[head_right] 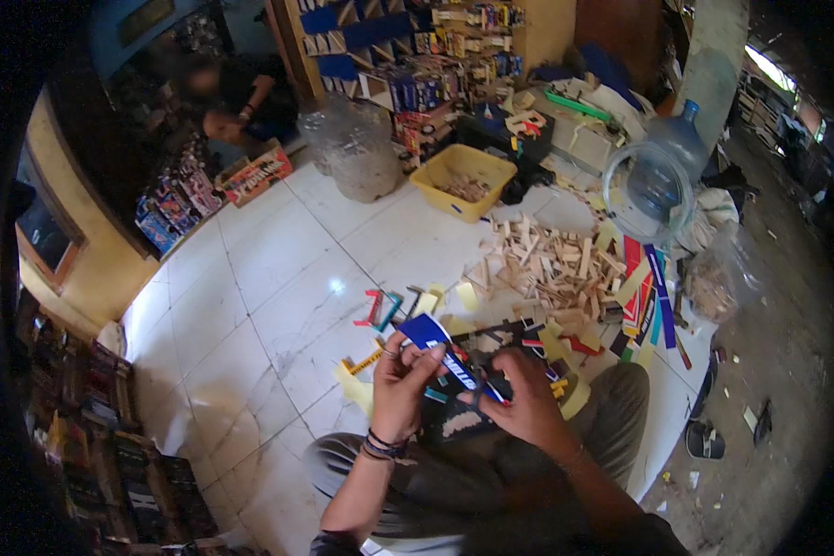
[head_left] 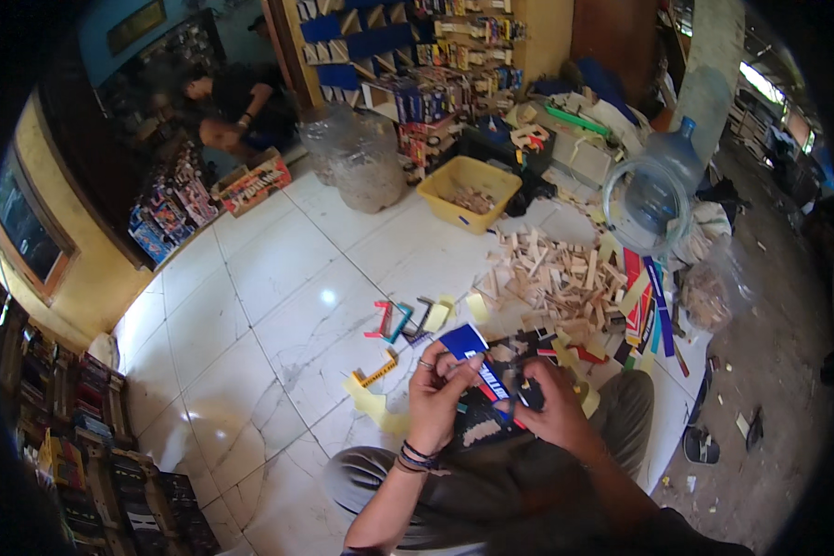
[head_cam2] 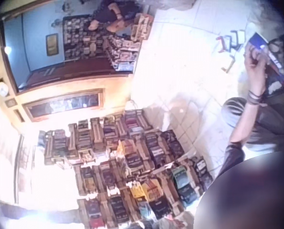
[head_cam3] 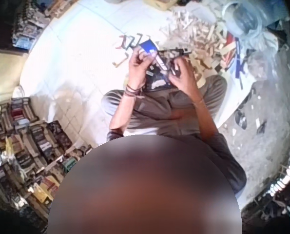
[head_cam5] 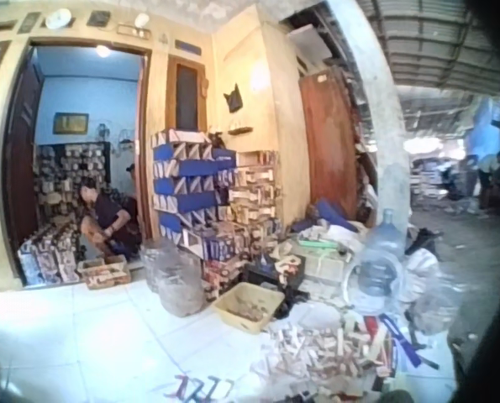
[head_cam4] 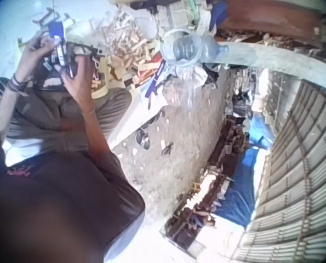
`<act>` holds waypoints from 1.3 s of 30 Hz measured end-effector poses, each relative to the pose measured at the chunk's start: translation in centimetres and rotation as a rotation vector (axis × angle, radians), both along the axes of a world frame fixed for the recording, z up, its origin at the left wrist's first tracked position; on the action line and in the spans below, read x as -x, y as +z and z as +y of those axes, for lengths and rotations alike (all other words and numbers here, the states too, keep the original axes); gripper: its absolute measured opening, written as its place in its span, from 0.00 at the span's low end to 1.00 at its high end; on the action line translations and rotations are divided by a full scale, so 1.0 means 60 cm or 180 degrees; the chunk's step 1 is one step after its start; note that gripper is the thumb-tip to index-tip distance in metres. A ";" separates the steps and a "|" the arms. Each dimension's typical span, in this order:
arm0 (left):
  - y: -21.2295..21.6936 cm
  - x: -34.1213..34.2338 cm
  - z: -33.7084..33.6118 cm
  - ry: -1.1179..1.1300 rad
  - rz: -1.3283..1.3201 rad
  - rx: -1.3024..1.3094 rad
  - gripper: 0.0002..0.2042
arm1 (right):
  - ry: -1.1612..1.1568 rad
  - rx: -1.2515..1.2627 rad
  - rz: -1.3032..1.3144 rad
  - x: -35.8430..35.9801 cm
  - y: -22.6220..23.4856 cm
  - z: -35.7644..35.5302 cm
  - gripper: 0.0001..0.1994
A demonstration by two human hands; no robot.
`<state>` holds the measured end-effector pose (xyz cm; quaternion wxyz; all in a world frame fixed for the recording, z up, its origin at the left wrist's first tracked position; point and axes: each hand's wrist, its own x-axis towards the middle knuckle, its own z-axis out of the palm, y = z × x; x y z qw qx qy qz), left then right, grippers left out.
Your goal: The person sits on the floor and uses scissors to cut a blue paper strip into smaller pieces. They repeatedly trim the strip and place the cut pieces on a black board among other colorful paper scraps.
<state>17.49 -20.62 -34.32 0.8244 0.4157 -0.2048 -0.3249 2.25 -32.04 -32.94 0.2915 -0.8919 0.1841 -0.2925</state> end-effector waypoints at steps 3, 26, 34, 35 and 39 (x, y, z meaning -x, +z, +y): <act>0.003 0.002 0.003 -0.0082 0.0074 -0.0092 0.14 | 0.0271 0.0268 0.0251 -0.002 0.001 0.000 0.24; 0.028 0.010 0.011 -0.0268 0.0213 -0.0316 0.04 | 0.0321 0.0219 0.0358 -0.009 0.023 -0.005 0.24; 0.027 0.011 0.012 -0.0299 0.0327 -0.0276 0.06 | 0.0380 0.0125 0.0436 -0.009 0.026 -0.005 0.21; 0.028 0.011 0.012 -0.0342 0.0292 -0.0213 0.06 | 0.0400 0.0133 0.0391 -0.008 0.026 -0.005 0.21; 0.028 0.011 0.012 -0.0375 0.0275 -0.0233 0.07 | 0.0433 0.0155 0.0307 -0.009 0.024 -0.006 0.21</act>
